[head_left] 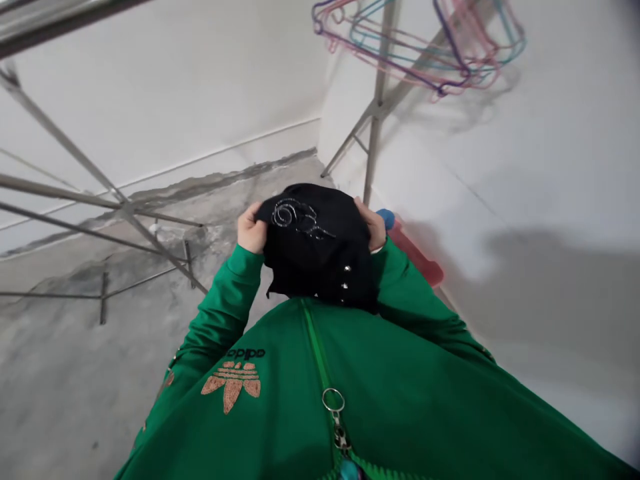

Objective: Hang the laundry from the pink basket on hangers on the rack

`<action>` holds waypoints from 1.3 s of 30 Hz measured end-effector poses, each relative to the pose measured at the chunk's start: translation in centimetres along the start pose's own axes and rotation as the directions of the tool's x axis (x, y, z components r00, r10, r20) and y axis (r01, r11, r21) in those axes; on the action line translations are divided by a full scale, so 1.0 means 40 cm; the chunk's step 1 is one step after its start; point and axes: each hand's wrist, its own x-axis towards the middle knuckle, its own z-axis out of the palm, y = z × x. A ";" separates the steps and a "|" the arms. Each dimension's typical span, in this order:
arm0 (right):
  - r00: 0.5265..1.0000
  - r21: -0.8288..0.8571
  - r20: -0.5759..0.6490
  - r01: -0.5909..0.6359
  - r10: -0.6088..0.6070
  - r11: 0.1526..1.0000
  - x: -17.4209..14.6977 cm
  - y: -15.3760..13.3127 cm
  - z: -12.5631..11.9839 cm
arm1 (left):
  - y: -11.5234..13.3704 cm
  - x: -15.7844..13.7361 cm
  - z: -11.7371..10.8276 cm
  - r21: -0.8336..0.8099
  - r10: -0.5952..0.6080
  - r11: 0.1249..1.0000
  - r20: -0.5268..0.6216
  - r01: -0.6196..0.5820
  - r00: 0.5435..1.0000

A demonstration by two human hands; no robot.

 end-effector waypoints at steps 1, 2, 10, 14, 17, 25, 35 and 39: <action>0.998 -0.088 -0.015 0.063 -0.065 0.994 0.009 -0.006 0.033 | 0.024 0.005 -0.036 0.069 0.020 0.997 -0.053 -0.016 0.998; 0.985 -0.197 -0.027 0.161 -0.169 0.967 0.016 -0.010 0.067 | 0.050 0.005 -0.067 0.152 0.034 0.988 -0.072 -0.023 0.997; 0.620 -0.470 0.452 0.777 -0.641 0.419 -0.003 0.077 0.344 | 0.165 -0.100 -0.131 0.810 -0.032 0.586 0.014 0.007 0.999; 0.557 -0.461 0.457 0.815 -0.694 0.350 0.016 0.048 0.369 | 0.139 -0.139 -0.205 0.904 -0.061 0.428 0.032 -0.003 0.998; 0.439 -0.393 0.527 0.885 -0.728 0.249 0.015 -0.001 0.365 | 0.088 -0.179 -0.284 0.907 -0.079 0.417 -0.029 0.060 0.996; 0.633 -0.518 0.688 0.771 -0.354 0.371 0.091 0.048 0.336 | -0.044 -0.350 -0.353 0.868 -0.133 0.414 -0.242 0.275 0.961; 0.832 -0.886 0.285 0.418 -0.477 0.200 0.340 -0.311 0.007 | -0.019 -0.335 -0.187 0.842 -0.026 0.529 -0.111 0.108 0.993; 0.804 -0.976 -0.113 0.021 -0.583 0.218 0.454 -0.491 -0.162 | -0.017 -0.332 -0.136 0.867 -0.001 0.490 -0.105 0.092 0.995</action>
